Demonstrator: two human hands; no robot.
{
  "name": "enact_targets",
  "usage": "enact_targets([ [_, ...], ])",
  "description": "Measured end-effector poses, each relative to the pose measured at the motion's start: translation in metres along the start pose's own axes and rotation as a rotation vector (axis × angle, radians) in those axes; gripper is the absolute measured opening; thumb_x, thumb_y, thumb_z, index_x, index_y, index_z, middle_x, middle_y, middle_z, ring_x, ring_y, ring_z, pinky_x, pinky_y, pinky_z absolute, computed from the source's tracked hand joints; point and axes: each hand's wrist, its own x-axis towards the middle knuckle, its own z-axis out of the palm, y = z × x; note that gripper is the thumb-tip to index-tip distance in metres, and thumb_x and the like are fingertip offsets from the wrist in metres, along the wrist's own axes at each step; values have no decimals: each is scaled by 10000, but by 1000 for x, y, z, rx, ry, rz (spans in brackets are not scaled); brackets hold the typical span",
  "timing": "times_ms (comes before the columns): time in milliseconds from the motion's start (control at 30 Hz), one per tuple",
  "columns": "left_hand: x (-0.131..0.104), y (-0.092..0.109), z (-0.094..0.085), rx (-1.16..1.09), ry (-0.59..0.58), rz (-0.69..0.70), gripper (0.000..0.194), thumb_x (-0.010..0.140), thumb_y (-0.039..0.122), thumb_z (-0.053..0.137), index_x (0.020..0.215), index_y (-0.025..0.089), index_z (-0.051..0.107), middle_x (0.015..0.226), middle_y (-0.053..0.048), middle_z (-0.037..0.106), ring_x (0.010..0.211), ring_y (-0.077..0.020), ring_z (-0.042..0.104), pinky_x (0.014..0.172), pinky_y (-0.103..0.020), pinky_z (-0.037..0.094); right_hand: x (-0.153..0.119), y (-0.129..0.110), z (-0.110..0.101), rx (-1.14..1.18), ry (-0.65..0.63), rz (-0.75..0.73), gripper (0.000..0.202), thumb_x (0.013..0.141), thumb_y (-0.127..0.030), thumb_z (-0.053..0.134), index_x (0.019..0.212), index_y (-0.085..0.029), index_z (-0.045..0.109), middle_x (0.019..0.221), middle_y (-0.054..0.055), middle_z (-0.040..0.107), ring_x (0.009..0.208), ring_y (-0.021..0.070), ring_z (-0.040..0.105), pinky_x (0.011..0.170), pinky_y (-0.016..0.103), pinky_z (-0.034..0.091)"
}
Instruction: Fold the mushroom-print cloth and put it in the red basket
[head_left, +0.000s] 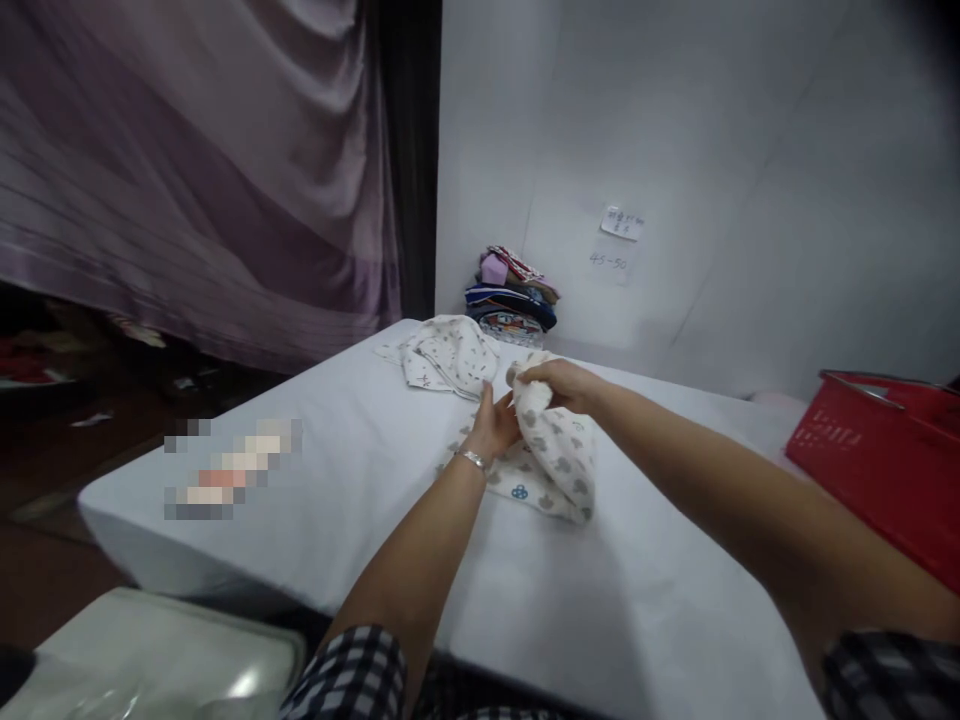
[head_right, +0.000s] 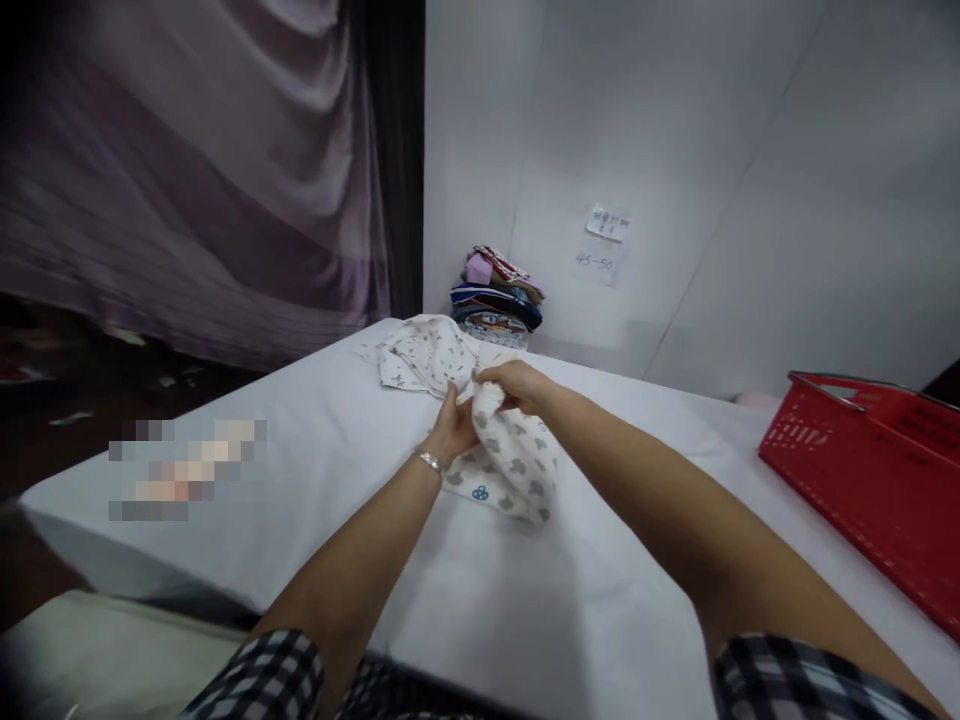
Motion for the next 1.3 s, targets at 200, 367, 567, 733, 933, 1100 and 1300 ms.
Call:
enact_targets([
  [200, -32, 33, -44, 32, 129, 14, 792, 814, 706, 211, 1190, 79, 516, 993, -168, 654, 897, -293, 628, 823, -442, 475, 27, 49, 84, -142, 74, -45, 190, 697, -280, 670, 744, -115, 589, 593, 26, 589, 626, 171, 599, 564, 261, 499],
  [367, -35, 49, -56, 219, 71, -119, 653, 867, 588, 299, 1113, 45, 564, 908, -163, 674, 783, -246, 657, 764, -374, 508, 16, 92, 109, -203, 39, -210, 205, 751, -325, 617, 869, -162, 654, 933, 51, 662, 919, 185, 601, 803, 280, 475],
  [567, -33, 65, -37, 867, 184, -48, 476, 773, 457, 553, 1085, 99, 579, 863, -113, 685, 786, -223, 648, 706, -323, 517, 8, 115, 91, -294, -23, -469, 469, 787, -350, 565, 1222, -176, 559, 1427, 81, 357, 1252, 224, 408, 987, 316, 388],
  [733, -26, 70, -45, 1184, 419, -38, 300, 700, 207, 591, 989, 129, 614, 763, -51, 685, 718, -187, 635, 654, -283, 502, 5, 119, 88, -476, -91, -485, 531, 778, -320, 564, 1283, -166, 515, 1424, 93, 363, 1226, 251, 441, 1038, 382, 343],
  [933, -19, 71, -53, 1553, 620, -32, 315, 675, 266, 621, 960, 134, 630, 1011, -99, 676, 934, -217, 616, 730, -258, 465, -12, 124, 62, -562, -134, -549, 464, 795, -293, 526, 1241, -169, 560, 1405, 72, 398, 1278, 222, 383, 1067, 364, 312],
  [1100, -21, 70, -49, 1814, 662, -66, 393, 629, 360, 659, 933, 111, 652, 1103, -172, 635, 1044, -307, 567, 805, -305, 427, 5, 126, 15, -797, 39, -478, 508, 850, -287, 432, 1328, -117, 463, 1437, 97, 340, 1338, 217, 277, 1116, 372, 197],
  [1300, -32, 66, -53, 1930, 586, -87, 325, 750, 343, 523, 972, 145, 654, 1073, -126, 656, 977, -238, 601, 785, -271, 424, 51, 114, -2, -1066, 37, -414, 580, 908, -403, 336, 1432, -165, 269, 1501, 84, 174, 1388, 235, 95, 1103, 456, 110],
])
